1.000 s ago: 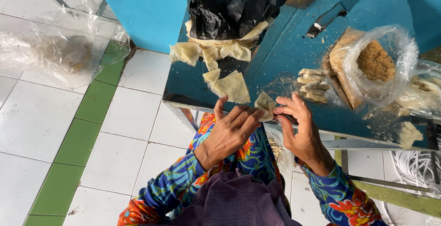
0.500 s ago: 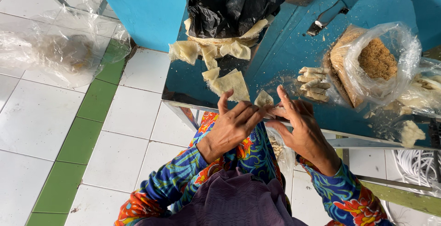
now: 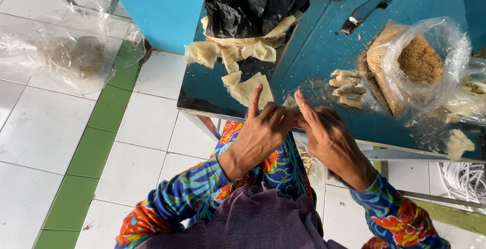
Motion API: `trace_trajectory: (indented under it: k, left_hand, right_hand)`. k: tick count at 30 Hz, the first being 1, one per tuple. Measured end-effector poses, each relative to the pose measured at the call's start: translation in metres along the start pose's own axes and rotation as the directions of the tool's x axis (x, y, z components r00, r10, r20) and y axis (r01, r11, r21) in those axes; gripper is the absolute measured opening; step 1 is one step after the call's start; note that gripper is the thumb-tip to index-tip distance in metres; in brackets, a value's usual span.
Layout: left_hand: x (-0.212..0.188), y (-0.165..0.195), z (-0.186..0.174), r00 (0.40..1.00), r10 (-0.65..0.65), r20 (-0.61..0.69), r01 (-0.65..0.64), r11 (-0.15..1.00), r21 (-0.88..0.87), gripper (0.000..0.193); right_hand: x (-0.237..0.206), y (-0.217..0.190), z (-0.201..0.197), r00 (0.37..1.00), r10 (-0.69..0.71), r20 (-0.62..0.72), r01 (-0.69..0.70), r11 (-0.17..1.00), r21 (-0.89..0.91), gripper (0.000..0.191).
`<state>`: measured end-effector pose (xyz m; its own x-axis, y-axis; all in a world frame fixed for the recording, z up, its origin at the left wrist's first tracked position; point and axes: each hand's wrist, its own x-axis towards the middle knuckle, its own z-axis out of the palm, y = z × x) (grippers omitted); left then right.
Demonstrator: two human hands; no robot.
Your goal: The person sits at a low metal table folding small square dough pieces around a brown filling taken from a plastic bag, pinching each piece closed and placing the folded pieces in a row on the table, repeating this for many pieces.
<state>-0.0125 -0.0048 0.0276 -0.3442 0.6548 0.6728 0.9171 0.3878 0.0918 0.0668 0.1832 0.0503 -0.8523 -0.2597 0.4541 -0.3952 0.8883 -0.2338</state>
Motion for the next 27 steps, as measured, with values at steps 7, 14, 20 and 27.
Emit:
trace_trajectory:
  k: [7, 14, 20, 27]
  left_hand:
    - [0.023, -0.014, 0.0, 0.988, -0.095, 0.12, 0.109, 0.987, -0.12, 0.011]
    - [0.04, -0.036, 0.003, 0.876, -0.184, 0.445, 0.296, 0.935, -0.197, 0.005]
    - [0.011, -0.021, -0.003, 0.997, 0.073, 0.032, -0.074, 0.996, 0.05, 0.02]
    - [0.021, -0.026, 0.0, 0.993, -0.061, 0.101, 0.065, 0.997, -0.036, 0.016]
  right_hand:
    - [0.024, -0.003, -0.006, 0.998, 0.046, -0.034, -0.044, 0.998, 0.053, 0.082]
    - [0.045, 0.003, -0.02, 0.918, 0.307, 0.252, -0.383, 0.849, 0.364, 0.091]
    - [0.011, 0.0, 0.002, 0.998, 0.005, -0.064, -0.005, 1.0, -0.001, 0.081]
    - [0.023, 0.009, 0.0, 0.979, 0.199, 0.043, -0.203, 0.965, 0.163, 0.073]
